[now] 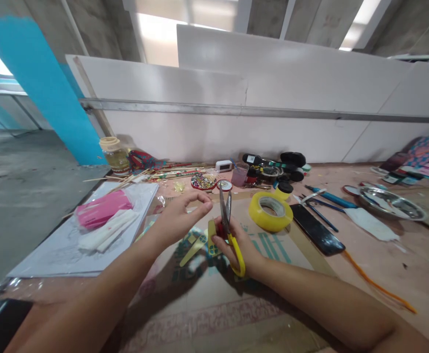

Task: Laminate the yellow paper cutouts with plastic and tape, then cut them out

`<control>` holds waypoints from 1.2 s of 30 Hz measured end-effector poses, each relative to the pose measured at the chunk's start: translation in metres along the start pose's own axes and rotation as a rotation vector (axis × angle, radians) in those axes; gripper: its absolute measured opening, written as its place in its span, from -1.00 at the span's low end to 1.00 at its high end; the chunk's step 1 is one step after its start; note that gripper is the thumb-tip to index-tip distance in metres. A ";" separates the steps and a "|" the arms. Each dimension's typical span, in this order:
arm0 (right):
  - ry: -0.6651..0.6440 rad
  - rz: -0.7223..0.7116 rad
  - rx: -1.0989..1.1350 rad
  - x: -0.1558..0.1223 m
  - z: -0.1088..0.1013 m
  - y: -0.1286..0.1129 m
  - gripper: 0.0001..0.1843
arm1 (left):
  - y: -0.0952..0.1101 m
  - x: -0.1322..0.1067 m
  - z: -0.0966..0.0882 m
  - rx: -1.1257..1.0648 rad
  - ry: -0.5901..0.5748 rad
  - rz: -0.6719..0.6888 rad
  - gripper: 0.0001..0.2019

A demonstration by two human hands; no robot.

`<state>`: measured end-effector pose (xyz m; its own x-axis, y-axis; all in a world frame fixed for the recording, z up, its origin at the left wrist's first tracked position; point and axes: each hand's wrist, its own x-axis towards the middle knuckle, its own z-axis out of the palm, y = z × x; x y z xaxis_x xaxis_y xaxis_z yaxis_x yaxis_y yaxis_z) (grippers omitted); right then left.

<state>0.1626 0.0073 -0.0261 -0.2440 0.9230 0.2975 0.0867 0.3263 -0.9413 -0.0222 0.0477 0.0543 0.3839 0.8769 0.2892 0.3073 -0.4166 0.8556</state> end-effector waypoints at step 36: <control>0.102 0.071 0.183 0.031 -0.018 -0.033 -0.66 | -0.041 0.070 -0.031 0.555 0.207 -0.151 -0.47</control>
<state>0.1692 0.0289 0.0172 -0.1438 0.9613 0.2349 -0.0792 0.2254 -0.9710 -0.0346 0.1337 0.0526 0.1404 0.9413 0.3071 0.7742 -0.2977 0.5586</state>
